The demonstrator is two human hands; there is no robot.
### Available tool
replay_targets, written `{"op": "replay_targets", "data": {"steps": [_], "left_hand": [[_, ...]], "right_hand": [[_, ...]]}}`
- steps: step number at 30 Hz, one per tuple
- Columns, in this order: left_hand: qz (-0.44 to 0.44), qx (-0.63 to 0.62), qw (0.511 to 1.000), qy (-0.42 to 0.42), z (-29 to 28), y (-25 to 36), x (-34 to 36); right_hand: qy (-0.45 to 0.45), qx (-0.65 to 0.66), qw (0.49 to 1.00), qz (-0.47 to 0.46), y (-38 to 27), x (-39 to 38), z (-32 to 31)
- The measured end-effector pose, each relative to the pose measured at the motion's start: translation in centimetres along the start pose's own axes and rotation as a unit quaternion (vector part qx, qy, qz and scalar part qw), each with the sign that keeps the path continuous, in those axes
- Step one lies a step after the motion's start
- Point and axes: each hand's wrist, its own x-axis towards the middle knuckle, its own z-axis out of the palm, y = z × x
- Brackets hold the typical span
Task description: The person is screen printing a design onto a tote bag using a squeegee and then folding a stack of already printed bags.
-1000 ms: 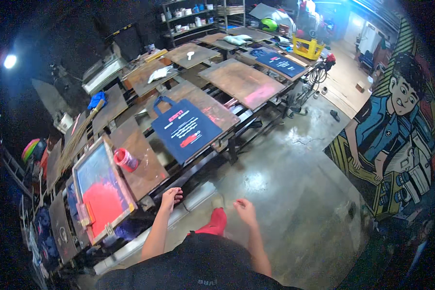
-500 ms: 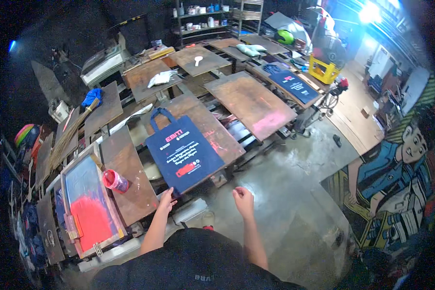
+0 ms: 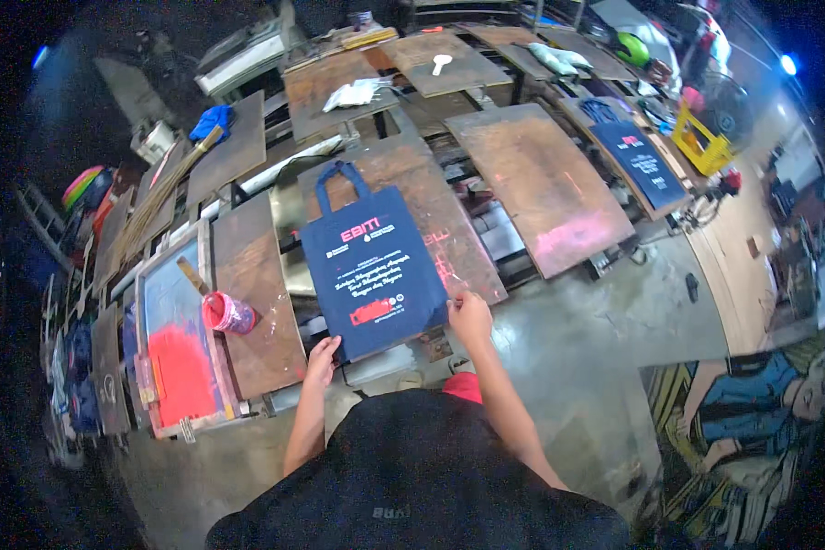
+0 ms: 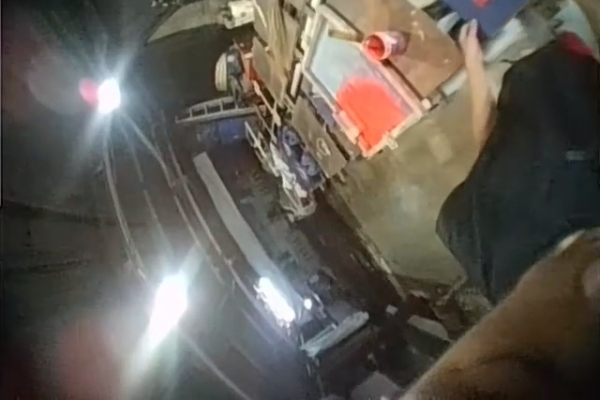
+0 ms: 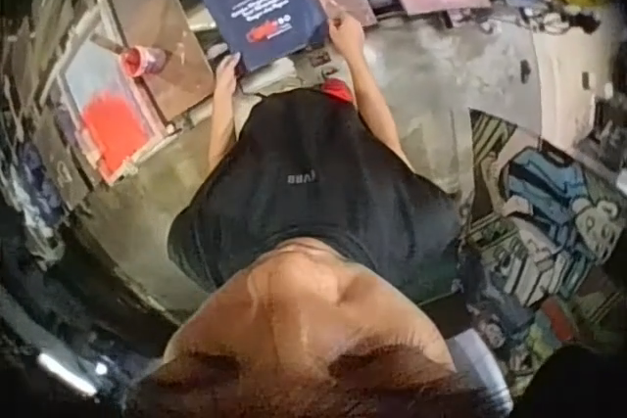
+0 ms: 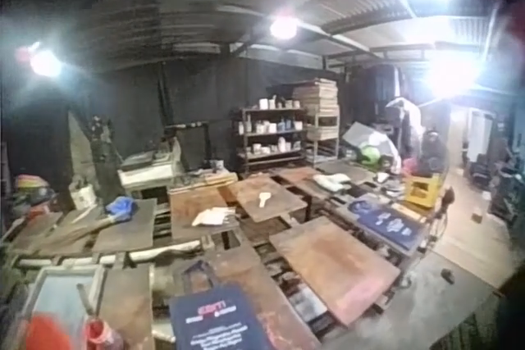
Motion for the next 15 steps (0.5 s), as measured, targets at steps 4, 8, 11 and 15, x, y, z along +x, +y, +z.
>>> {"op": "replay_targets", "data": {"steps": [4, 8, 11, 15], "left_hand": [[0.113, 0.056, 0.988, 0.093, 2.0, -1.9, -1.7], [0.123, 0.1, 0.969, 0.19, 3.6, -2.4, -2.3], [0.147, 0.223, 0.927, 0.263, 3.3, -3.1, -2.4], [0.203, 0.392, 0.829, 0.344, 6.0, -1.9, -2.5]], "right_hand": [[-0.059, -0.121, 0.99, -0.042, -0.9, 1.9, 1.1], [-0.126, -0.153, 0.979, -0.044, -0.5, 2.8, 0.6], [-0.169, -0.143, 0.972, -0.074, -0.8, 3.3, 0.7], [-0.215, -0.151, 0.956, -0.135, 0.1, 4.5, 1.1]]}}
